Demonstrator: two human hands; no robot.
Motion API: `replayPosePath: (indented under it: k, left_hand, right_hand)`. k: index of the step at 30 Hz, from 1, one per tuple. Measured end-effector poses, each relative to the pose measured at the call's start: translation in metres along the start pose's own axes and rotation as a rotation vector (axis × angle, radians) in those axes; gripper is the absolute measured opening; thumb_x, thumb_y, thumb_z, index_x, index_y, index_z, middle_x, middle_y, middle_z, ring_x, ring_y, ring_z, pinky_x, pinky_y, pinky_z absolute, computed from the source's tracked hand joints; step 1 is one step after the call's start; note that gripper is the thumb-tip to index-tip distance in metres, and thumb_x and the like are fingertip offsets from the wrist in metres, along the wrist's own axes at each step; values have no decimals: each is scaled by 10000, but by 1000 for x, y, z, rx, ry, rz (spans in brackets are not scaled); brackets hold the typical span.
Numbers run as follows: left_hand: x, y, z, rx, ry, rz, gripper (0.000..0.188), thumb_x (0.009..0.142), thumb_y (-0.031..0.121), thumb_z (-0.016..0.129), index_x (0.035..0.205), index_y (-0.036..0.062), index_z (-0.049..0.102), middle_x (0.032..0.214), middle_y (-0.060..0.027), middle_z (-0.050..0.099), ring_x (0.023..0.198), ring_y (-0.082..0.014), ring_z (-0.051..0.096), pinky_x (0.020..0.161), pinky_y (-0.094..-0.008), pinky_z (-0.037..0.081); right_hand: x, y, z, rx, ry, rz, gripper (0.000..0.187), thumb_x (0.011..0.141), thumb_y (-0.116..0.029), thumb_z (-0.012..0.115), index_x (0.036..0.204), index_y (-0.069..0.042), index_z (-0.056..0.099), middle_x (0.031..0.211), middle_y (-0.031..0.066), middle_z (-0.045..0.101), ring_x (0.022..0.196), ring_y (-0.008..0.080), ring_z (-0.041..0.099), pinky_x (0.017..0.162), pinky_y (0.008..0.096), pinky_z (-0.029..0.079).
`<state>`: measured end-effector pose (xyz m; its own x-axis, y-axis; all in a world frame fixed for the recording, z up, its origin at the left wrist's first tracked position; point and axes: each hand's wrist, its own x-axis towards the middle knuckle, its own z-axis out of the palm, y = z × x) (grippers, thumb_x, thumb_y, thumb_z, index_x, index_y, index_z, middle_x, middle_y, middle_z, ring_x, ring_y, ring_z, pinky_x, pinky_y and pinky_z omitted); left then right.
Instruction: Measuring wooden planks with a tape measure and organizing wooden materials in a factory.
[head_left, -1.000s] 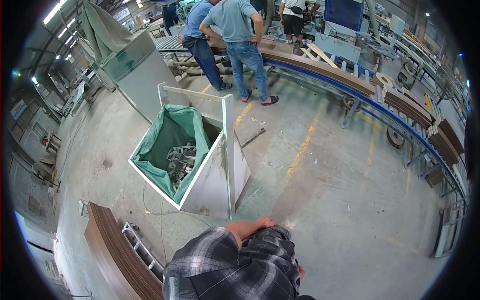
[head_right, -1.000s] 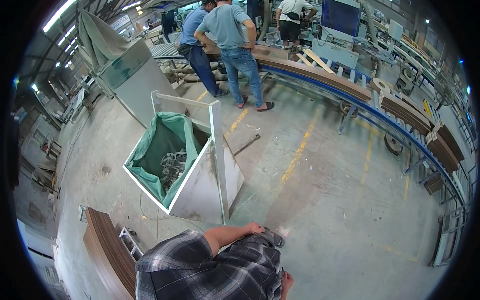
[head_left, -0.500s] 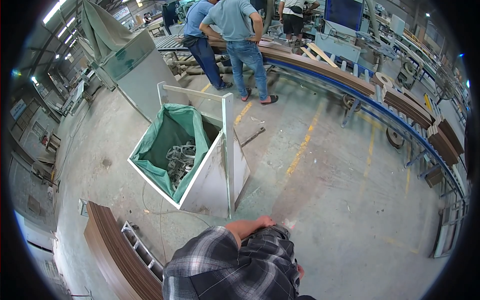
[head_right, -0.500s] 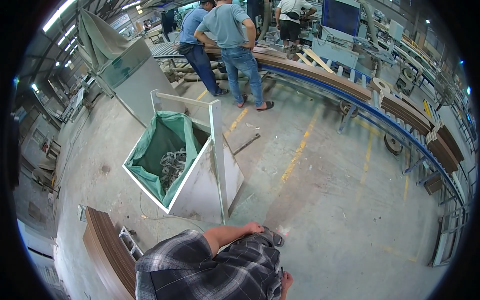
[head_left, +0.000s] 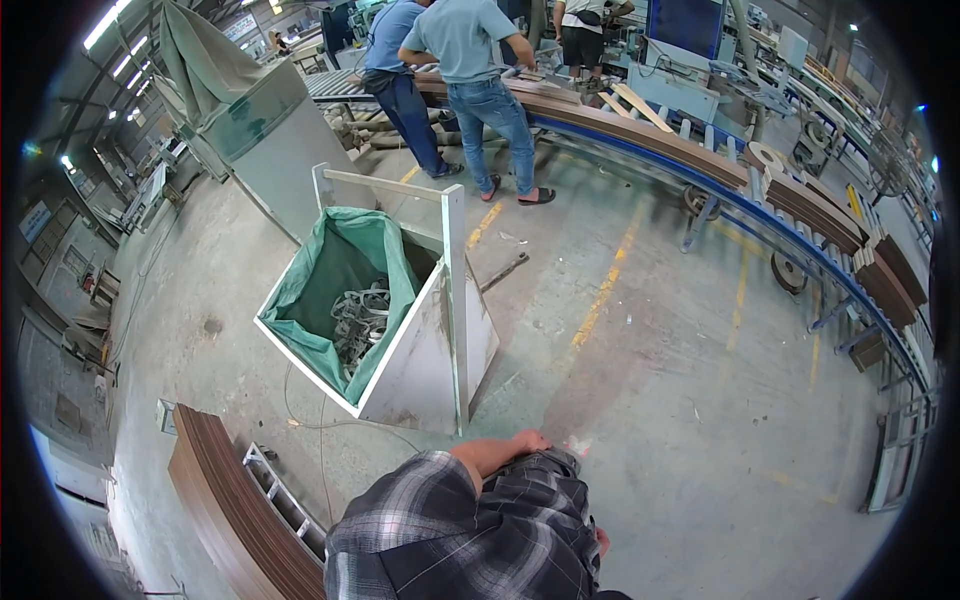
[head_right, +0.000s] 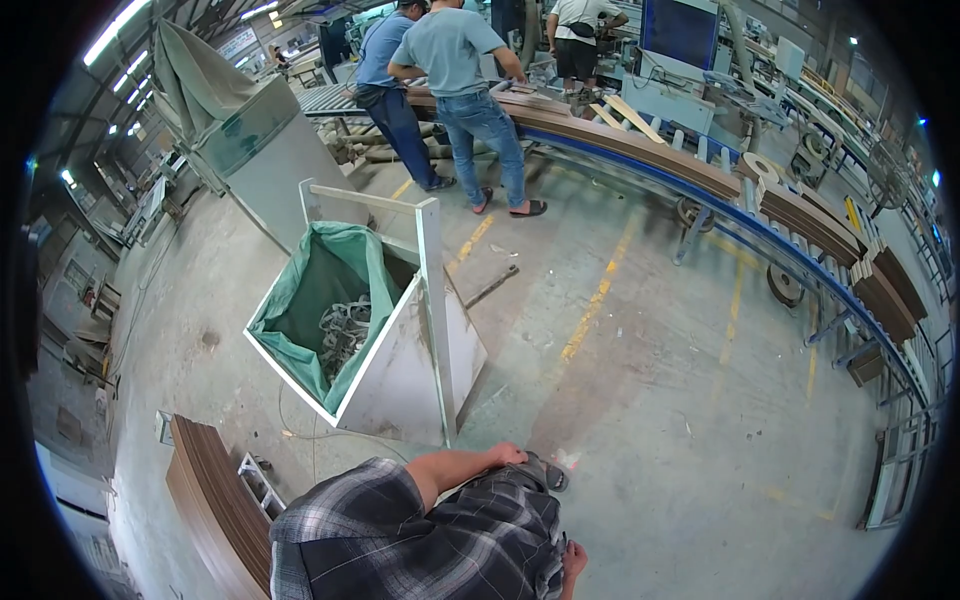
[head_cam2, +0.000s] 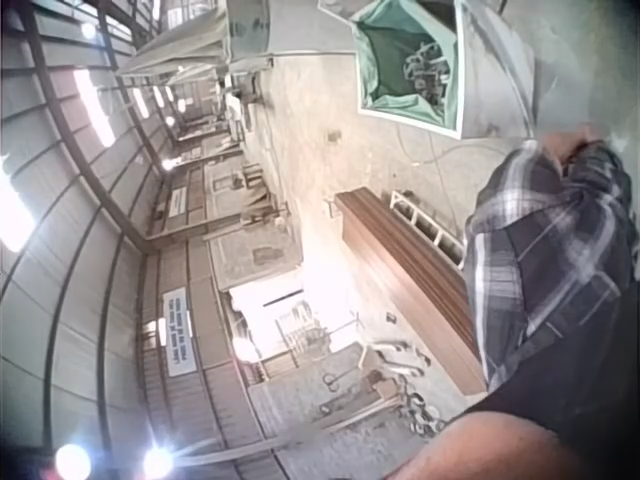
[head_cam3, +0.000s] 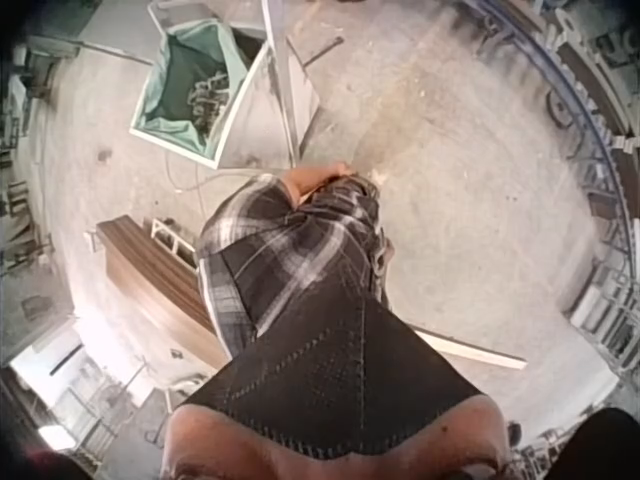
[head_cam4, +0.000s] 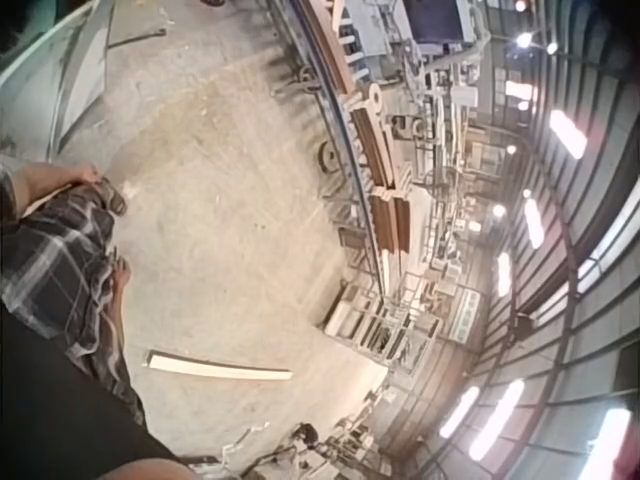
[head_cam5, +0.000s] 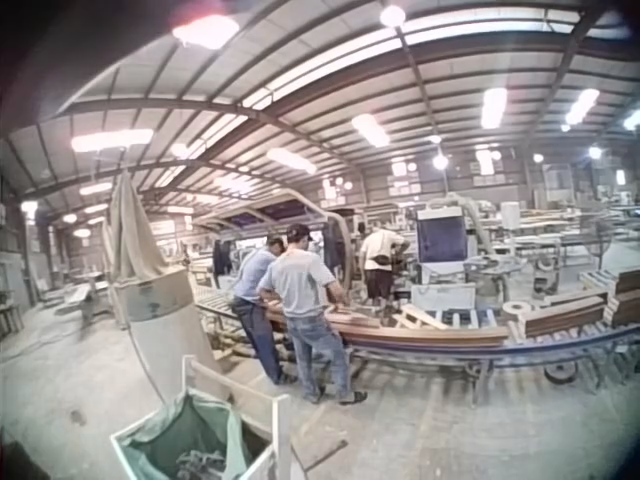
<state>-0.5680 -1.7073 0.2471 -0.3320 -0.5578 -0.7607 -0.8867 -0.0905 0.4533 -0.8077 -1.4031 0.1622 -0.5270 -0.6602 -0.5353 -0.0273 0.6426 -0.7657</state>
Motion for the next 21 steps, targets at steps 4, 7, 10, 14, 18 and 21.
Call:
replayPosePath:
  k: [4,7,10,14,18,21]
  left_hand:
    - [4,-4,5,-38,16,40,473,694,490,423,969,150,603,1050,-160,543,973,-351,501,831,-379,404]
    - [10,-6,7,-2,10,36,481,697,488,419,981,142,596,1052,-163,540,971,-349,503,830,-373,404]
    - [12,-7,8,-11,-16,31,506,703,483,392,995,115,582,1069,-160,528,989,-334,500,843,-368,398]
    - [10,-4,7,61,8,99,510,710,478,380,996,105,579,1070,-165,525,994,-338,494,845,-375,396]
    - [9,-2,5,24,14,26,498,700,461,402,993,101,581,1063,-173,528,995,-342,493,846,-376,395]
    - [12,-3,5,5,8,31,496,689,464,429,992,103,583,1055,-176,532,988,-345,499,845,-371,398]
  right_hand:
    - [-9,-23,-2,43,14,55,199,806,-177,542,856,1,615,569,33,547,430,81,455,393,227,365]
    - [-18,-44,-4,140,33,39,193,806,-165,543,855,10,608,564,28,540,432,81,452,392,228,359]
    - [-26,-64,-6,161,22,85,184,806,-154,545,859,13,602,571,21,534,436,78,446,391,227,352]
    - [-37,-87,-6,127,27,127,169,806,-145,547,857,7,602,583,17,531,449,76,448,390,224,347]
    - [-45,-107,-12,90,28,58,156,801,-133,548,848,6,600,593,16,531,466,80,458,400,227,357]
    - [-48,-115,-13,80,38,40,143,794,-118,552,847,7,599,592,14,530,469,81,459,404,227,360]
